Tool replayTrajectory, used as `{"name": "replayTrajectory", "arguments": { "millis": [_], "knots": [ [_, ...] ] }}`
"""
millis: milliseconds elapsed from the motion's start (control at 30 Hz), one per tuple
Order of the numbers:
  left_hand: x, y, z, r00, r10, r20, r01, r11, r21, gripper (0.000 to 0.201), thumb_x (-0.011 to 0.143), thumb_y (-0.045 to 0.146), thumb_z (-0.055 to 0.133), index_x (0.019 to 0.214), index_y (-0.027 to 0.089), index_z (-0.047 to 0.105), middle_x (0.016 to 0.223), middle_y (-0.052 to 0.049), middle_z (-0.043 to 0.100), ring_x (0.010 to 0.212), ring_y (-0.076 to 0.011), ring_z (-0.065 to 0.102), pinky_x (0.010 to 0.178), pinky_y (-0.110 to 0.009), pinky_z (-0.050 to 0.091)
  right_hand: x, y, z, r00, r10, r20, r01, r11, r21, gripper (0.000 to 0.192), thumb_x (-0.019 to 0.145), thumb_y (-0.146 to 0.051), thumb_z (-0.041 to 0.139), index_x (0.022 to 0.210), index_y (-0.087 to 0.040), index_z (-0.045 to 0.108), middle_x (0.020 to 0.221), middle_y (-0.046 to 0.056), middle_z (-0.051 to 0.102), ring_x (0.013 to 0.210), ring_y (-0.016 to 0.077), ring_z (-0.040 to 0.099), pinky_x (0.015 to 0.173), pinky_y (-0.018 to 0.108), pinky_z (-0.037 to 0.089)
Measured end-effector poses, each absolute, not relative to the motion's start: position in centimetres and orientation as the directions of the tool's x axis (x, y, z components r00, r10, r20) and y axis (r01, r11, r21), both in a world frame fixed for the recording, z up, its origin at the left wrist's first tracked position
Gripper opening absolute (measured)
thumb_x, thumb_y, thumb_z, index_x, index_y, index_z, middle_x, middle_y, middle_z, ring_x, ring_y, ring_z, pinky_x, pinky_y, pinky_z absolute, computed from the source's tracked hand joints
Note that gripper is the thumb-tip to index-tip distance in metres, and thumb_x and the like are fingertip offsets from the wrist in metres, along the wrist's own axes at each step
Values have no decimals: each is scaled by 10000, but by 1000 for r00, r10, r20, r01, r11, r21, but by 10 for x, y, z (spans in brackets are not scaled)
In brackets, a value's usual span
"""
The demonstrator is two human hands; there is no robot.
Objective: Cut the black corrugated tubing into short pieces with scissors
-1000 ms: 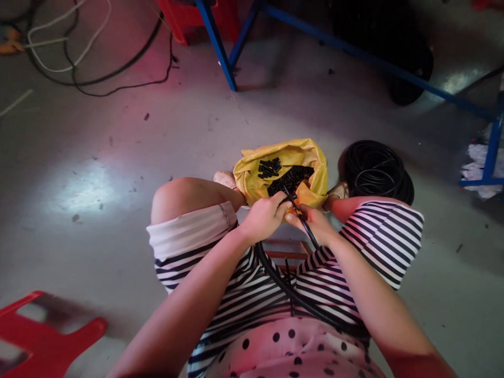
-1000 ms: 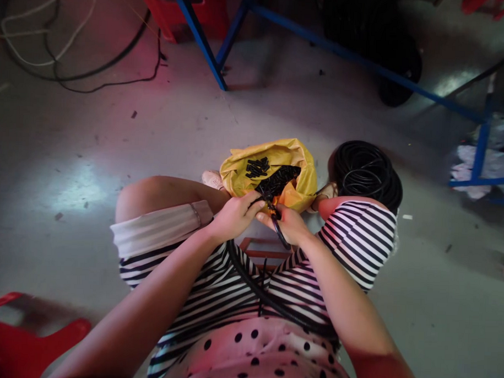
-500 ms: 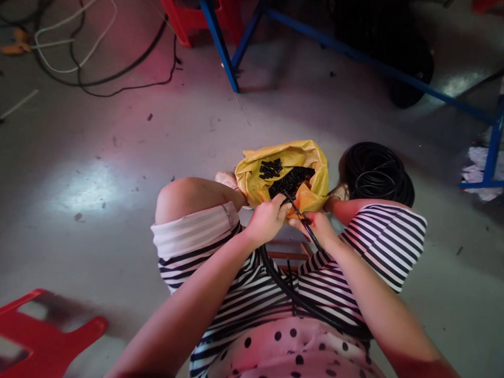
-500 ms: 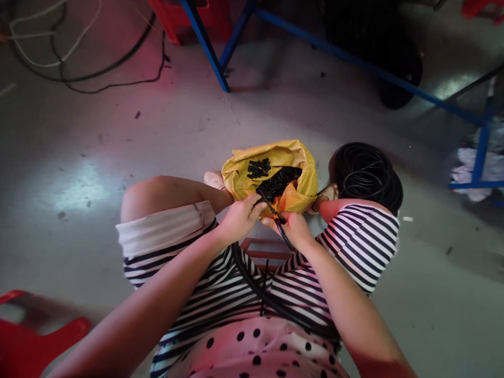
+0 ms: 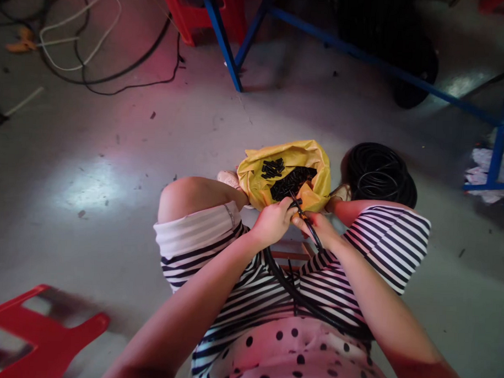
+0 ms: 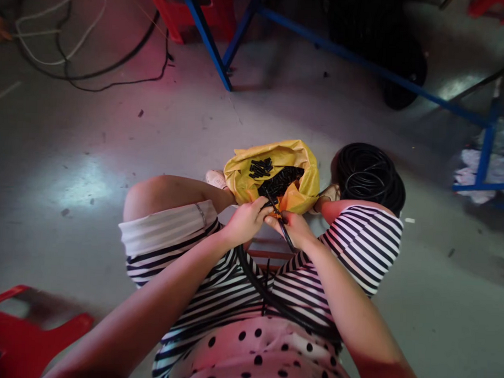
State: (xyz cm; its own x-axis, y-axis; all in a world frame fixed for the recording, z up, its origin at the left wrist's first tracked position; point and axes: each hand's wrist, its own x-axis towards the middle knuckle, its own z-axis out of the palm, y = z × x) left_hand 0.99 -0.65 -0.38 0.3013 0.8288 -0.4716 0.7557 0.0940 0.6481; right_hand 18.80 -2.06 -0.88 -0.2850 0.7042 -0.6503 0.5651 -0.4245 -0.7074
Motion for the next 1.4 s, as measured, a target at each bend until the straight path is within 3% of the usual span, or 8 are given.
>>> {"name": "replayTrajectory", "arguments": {
  "millis": [200, 433, 600, 767, 967, 1133, 1267, 1400],
  "knots": [
    [12, -5, -21, 240, 849, -471, 632, 231, 739, 143, 977, 264, 477, 911, 200, 586, 740, -24, 623, 697, -181, 586, 630, -260, 349, 187, -22, -16, -190, 746, -639, 662, -383, -644, 538, 808, -735, 605, 662, -219, 557, 534, 17, 559, 578, 195, 559, 588, 289, 374],
    [14, -2, -33, 205, 837, -507, 416, 395, 819, 183, 897, 233, 504, 719, 191, 494, 676, 18, 509, 671, -138, 475, 613, -236, 344, 186, -21, -17, -197, 726, -659, 680, -384, -625, 509, 805, -679, 653, 590, -234, 530, 483, 29, 546, 522, 193, 530, 566, 309, 357],
    [15, 0, -34, 244, 766, -595, 271, 535, 800, 253, 887, 311, 533, 675, 198, 458, 573, 59, 401, 573, -111, 365, 556, -224, 295, 188, -22, -23, -192, 697, -691, 652, -436, -620, 492, 786, -645, 704, 571, -239, 528, 450, 32, 535, 449, 174, 489, 526, 313, 327],
    [16, 2, -34, 250, 730, -636, 225, 595, 771, 247, 869, 321, 559, 675, 204, 461, 535, 71, 381, 538, -104, 345, 533, -223, 282, 187, -25, -30, -130, 686, -716, 627, -503, -596, 483, 767, -626, 742, 569, -232, 547, 440, 33, 533, 432, 175, 485, 514, 317, 321],
    [19, 3, -26, 246, 673, -698, 150, 685, 713, 232, 844, 320, 609, 695, 198, 480, 521, 75, 402, 483, -83, 339, 491, -211, 259, 192, -20, -28, -102, 692, -715, 552, -558, -619, 535, 739, -698, 726, 569, -225, 543, 442, 12, 538, 408, 158, 483, 470, 298, 320],
    [23, 0, -10, 272, 539, -797, 119, 803, 583, 22, 834, 177, 519, 843, 190, 503, 528, 86, 404, 404, -67, 297, 434, -197, 218, 196, -9, -16, 39, 767, -640, 271, -625, -733, 509, 699, -680, 757, 628, -213, 569, 508, -5, 567, 488, 157, 526, 524, 293, 403],
    [23, -2, 0, 322, 522, -790, 74, 818, 570, 277, 842, 172, 485, 1117, 201, 475, 565, 93, 427, 380, -69, 285, 398, -182, 199, 188, -8, -12, -51, 763, -644, 199, -624, -756, 474, 588, -583, 857, 734, -186, 642, 601, -21, 597, 566, 144, 543, 572, 276, 428],
    [17, -1, 2, 423, 541, -727, 9, 799, 601, 259, 848, 256, 520, 1099, 192, 513, 613, 60, 494, 405, -78, 349, 374, -187, 231, 180, -7, -12, -100, 779, -619, 156, -602, -783, 444, 621, -564, 825, 744, -188, 625, 601, -29, 577, 559, 137, 534, 562, 273, 435]
  ]
}}
